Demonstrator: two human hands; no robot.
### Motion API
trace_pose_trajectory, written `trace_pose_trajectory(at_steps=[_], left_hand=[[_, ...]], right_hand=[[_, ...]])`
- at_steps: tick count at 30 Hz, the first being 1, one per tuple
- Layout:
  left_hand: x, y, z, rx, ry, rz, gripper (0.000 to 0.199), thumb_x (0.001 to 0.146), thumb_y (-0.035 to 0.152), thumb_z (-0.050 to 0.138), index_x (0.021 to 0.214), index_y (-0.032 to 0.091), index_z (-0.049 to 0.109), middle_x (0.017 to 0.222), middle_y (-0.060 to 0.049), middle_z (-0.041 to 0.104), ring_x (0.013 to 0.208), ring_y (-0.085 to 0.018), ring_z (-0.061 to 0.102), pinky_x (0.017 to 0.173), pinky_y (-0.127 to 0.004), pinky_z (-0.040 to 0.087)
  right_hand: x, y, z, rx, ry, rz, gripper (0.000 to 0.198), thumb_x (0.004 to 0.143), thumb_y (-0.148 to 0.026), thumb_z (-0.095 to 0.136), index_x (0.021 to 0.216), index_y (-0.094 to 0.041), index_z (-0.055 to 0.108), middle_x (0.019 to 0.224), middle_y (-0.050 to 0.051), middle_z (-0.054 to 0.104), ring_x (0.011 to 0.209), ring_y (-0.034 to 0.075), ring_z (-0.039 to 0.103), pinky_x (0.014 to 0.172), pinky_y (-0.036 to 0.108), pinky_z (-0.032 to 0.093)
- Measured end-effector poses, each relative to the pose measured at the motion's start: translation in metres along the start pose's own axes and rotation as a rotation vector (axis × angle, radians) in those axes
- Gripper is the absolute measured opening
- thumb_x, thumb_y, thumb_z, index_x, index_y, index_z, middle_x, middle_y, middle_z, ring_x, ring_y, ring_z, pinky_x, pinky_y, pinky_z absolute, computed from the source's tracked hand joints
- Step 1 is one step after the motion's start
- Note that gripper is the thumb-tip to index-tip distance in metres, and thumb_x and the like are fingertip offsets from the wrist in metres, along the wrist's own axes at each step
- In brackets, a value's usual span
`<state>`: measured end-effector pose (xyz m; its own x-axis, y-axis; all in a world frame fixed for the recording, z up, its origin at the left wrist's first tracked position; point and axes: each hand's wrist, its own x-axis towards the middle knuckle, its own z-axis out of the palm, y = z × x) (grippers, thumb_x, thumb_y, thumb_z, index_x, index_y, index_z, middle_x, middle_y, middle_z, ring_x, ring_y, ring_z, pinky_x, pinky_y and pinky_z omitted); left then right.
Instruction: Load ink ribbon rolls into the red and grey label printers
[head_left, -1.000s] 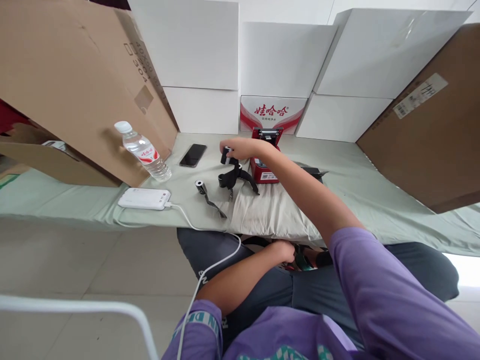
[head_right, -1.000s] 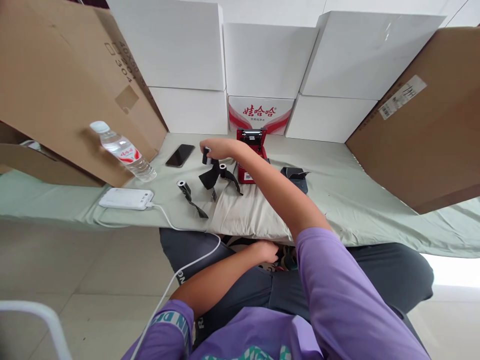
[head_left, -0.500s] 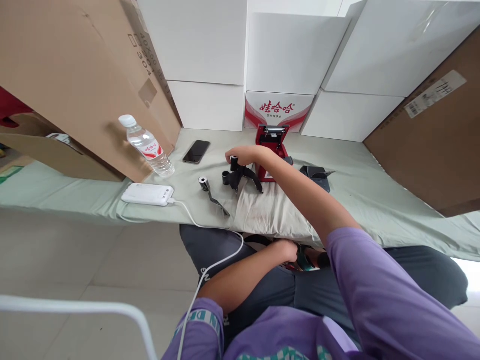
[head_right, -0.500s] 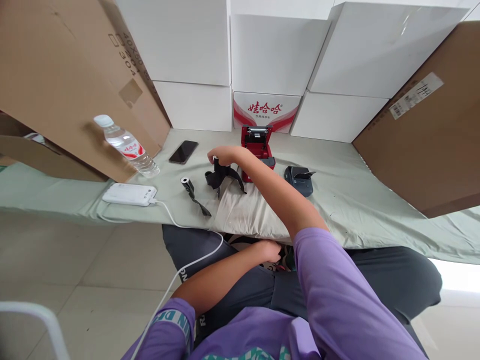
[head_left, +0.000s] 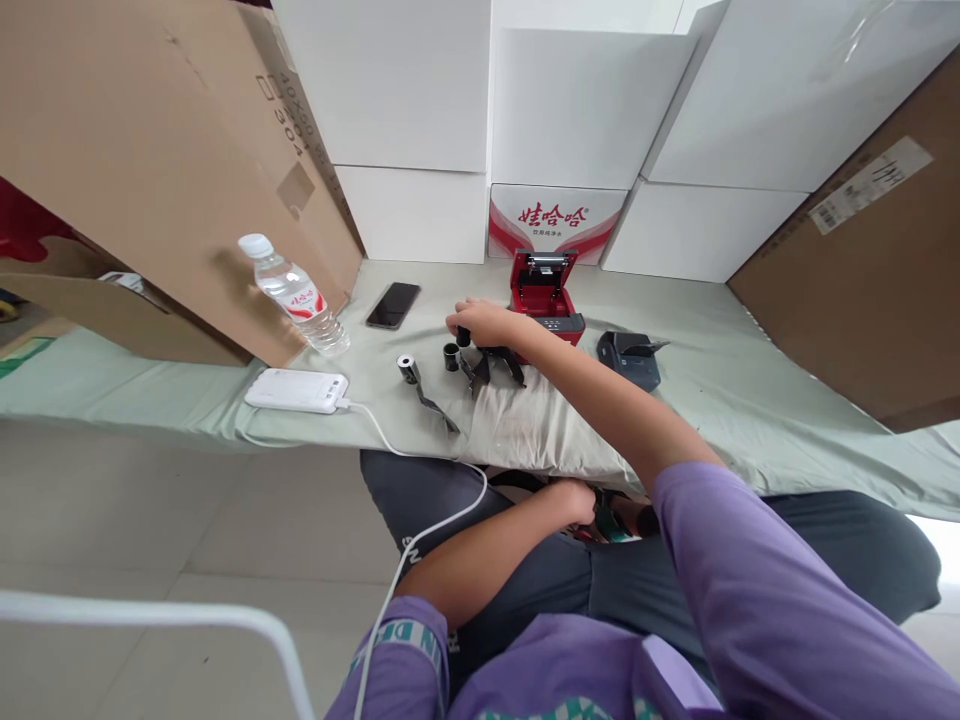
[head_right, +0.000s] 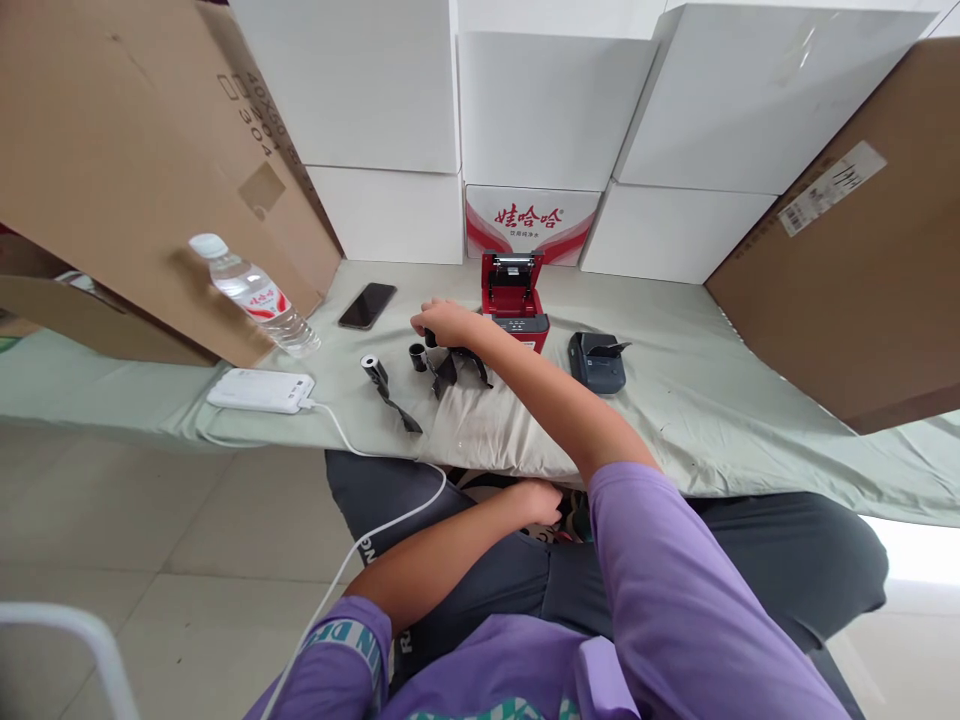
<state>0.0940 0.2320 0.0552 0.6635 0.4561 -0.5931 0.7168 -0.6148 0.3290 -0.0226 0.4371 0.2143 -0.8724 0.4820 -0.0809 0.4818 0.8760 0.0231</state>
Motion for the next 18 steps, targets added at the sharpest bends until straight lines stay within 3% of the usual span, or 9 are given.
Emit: trace_pose_trajectory(at_steps=[4,7,11,14,16,18], left_hand=[[-0.001,0.001,-0.001,-0.001,-0.007,-0.004,0.047,0.102,0.029,0.049,0.136,0.001,0.066,0.14,-0.022,0.066,0.126,-0.032,0.067,0.103,-0.038,0.054],[-0.001,0.001,0.001,-0.014,0.01,-0.005,0.048,0.103,0.03,0.047,0.138,0.002,0.064,0.144,-0.021,0.064,0.129,-0.032,0.065,0.105,-0.039,0.053],[0.0,0.001,0.004,-0.024,0.027,-0.019,0.048,0.102,0.031,0.047,0.138,0.005,0.065,0.144,-0.02,0.065,0.129,-0.031,0.065,0.105,-0.039,0.053],[0.0,0.001,0.005,-0.016,0.023,-0.029,0.048,0.102,0.031,0.047,0.136,0.003,0.065,0.141,-0.022,0.066,0.128,-0.032,0.066,0.105,-0.038,0.053],[0.0,0.0,0.004,-0.01,0.02,-0.033,0.048,0.101,0.032,0.048,0.137,0.004,0.065,0.14,-0.022,0.066,0.128,-0.032,0.066,0.104,-0.037,0.054],[0.001,0.0,0.003,-0.005,0.017,-0.035,0.047,0.101,0.032,0.049,0.137,0.006,0.065,0.141,-0.021,0.066,0.127,-0.03,0.066,0.104,-0.036,0.054]], right_hand=[[0.002,-0.003,0.01,-0.047,-0.076,0.023,0.048,0.079,-0.003,0.055,0.121,-0.022,0.07,0.121,0.016,0.067,0.116,0.035,0.051,0.093,0.042,0.035],[0.001,-0.008,0.005,0.067,-0.025,0.058,0.049,0.085,-0.008,0.052,0.127,-0.025,0.07,0.131,0.015,0.066,0.122,0.036,0.047,0.097,0.047,0.032],[0.001,-0.024,0.002,0.075,0.029,0.011,0.03,0.093,-0.027,0.056,0.115,-0.019,0.076,0.126,0.018,0.068,0.125,0.04,0.044,0.102,0.052,0.03],[-0.001,-0.037,0.005,-0.038,0.013,-0.053,0.023,0.089,-0.021,0.063,0.108,-0.013,0.074,0.117,0.021,0.069,0.125,0.041,0.046,0.103,0.052,0.03],[-0.007,-0.043,0.006,0.076,0.065,-0.074,0.023,0.091,-0.018,0.061,0.112,-0.014,0.07,0.116,0.019,0.07,0.119,0.036,0.053,0.102,0.048,0.033],[-0.018,-0.044,0.004,0.342,0.16,-0.094,0.025,0.095,-0.021,0.058,0.119,-0.015,0.065,0.118,0.015,0.069,0.109,0.028,0.059,0.099,0.041,0.039]])
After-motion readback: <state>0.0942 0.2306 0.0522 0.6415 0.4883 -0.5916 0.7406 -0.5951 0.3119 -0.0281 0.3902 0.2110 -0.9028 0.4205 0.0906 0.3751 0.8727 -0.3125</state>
